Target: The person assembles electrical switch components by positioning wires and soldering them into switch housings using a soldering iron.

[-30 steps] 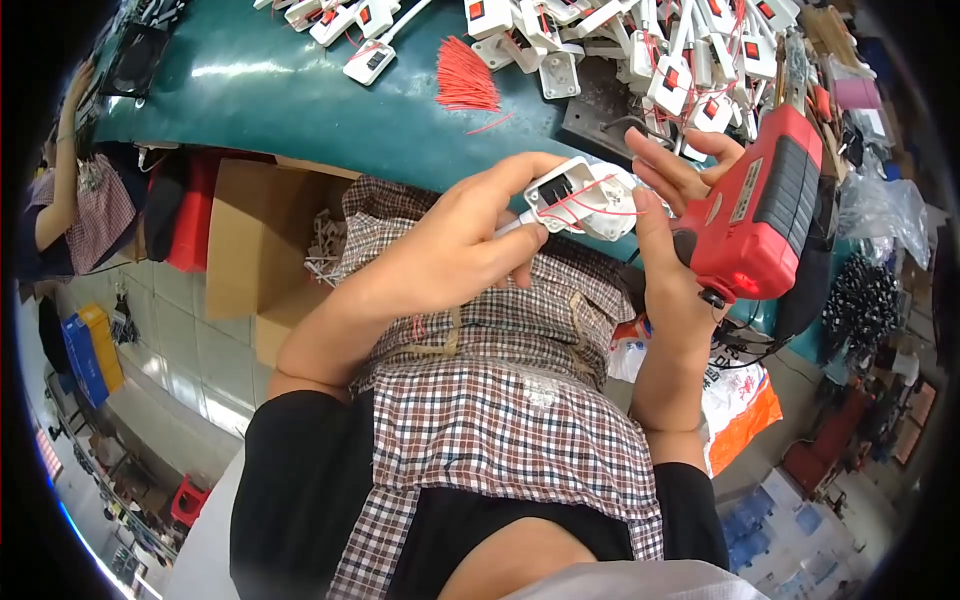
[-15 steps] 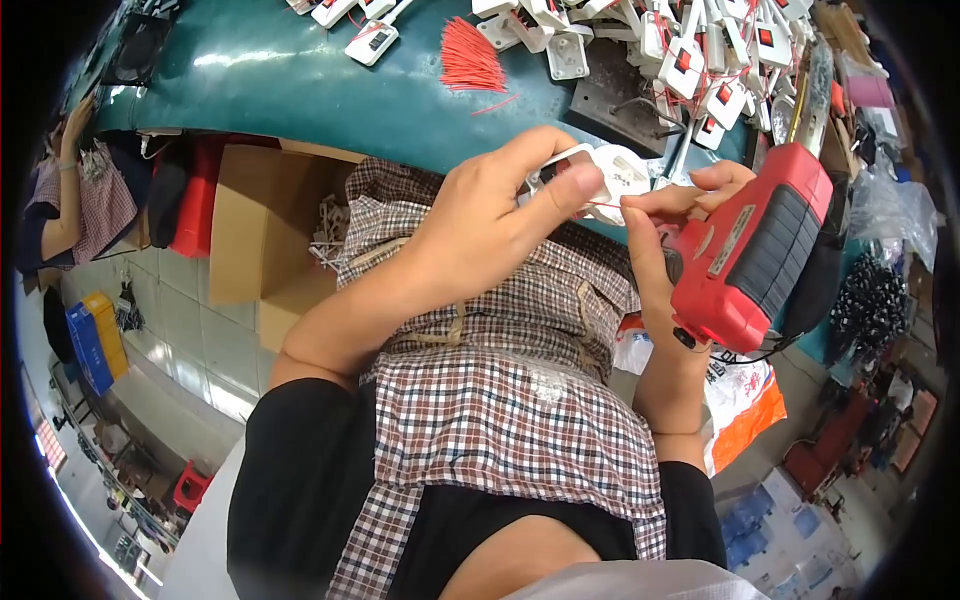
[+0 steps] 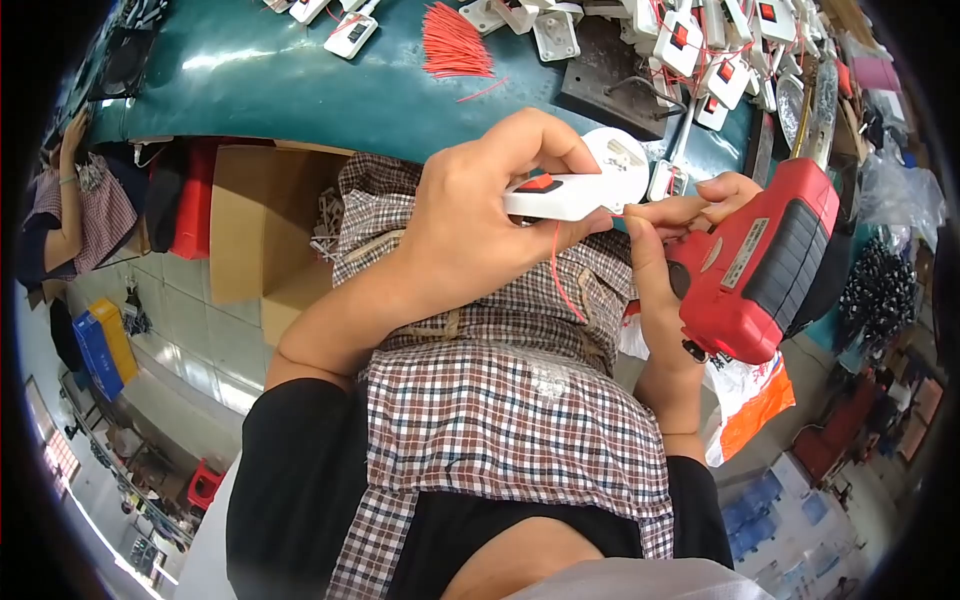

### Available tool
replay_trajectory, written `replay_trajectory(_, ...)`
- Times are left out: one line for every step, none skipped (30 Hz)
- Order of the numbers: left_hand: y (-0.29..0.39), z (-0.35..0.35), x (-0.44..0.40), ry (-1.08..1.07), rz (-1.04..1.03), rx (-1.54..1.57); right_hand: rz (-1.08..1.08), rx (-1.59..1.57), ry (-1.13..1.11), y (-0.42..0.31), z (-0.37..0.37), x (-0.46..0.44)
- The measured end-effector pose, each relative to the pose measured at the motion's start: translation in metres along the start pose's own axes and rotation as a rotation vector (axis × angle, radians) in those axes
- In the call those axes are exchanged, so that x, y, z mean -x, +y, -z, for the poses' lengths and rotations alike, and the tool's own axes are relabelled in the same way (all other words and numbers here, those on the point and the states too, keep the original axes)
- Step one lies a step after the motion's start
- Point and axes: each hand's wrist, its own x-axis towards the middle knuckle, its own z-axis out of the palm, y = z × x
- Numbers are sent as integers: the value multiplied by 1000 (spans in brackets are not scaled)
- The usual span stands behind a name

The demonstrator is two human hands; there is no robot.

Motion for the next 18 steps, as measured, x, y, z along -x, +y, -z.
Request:
replay_trajectory(0,0,0,8,-34,-76,35,67,-24,3,3,0)
replay_trajectory(-1,-1,0,6,-31,-76,68,134,-48,4,5,0)
replay_trajectory(-4,-2,1,76,-35,-93,66,133,-47,1,6,1)
replay_trajectory(-6,-3,1,146,-39,-110,-7,77,73,-4,8,2)
replay_trajectory(-8,-3,-1,147,-38,-110,-78,20,192,-8,9,4)
replay_trajectory(-10,-3,-3,162,-62,-173,12,68,229,3,15,7)
replay_trajectory(-12,-3,-4,177,-86,-236,-124,-43,264,-3,21,11)
replay_trajectory(-13,-5,-5,179,-81,-236,-211,-70,243,-12,28,14)
replay_trajectory(-14,-7,-6,180,-75,-249,-296,-96,223,-19,35,20)
replay_trajectory(-14,-9,-7,179,-69,-262,-299,-97,221,-20,40,26)
replay_trajectory(-16,-11,-8,179,-67,-262,-287,-178,194,-20,46,31)
replay_trajectory(-19,-13,-10,196,-97,-276,-275,-258,167,-20,52,37)
replay_trajectory(-22,-15,-10,213,-126,-288,-278,-257,166,-20,56,45)
replay_trajectory(-23,-16,-11,212,-122,-288,-262,-289,120,-20,60,53)
replay_trajectory(-25,-17,-12,217,-124,-284,-246,-321,74,-20,63,60)
replay_trajectory(-26,-18,-12,222,-126,-280,-218,-297,43,-20,65,65)
replay_trajectory(-26,-18,-11,221,-123,-279,-221,-296,42,-18,68,72)
replay_trajectory(-24,-18,-11,214,-133,-305,-229,-131,-3,-14,73,80)
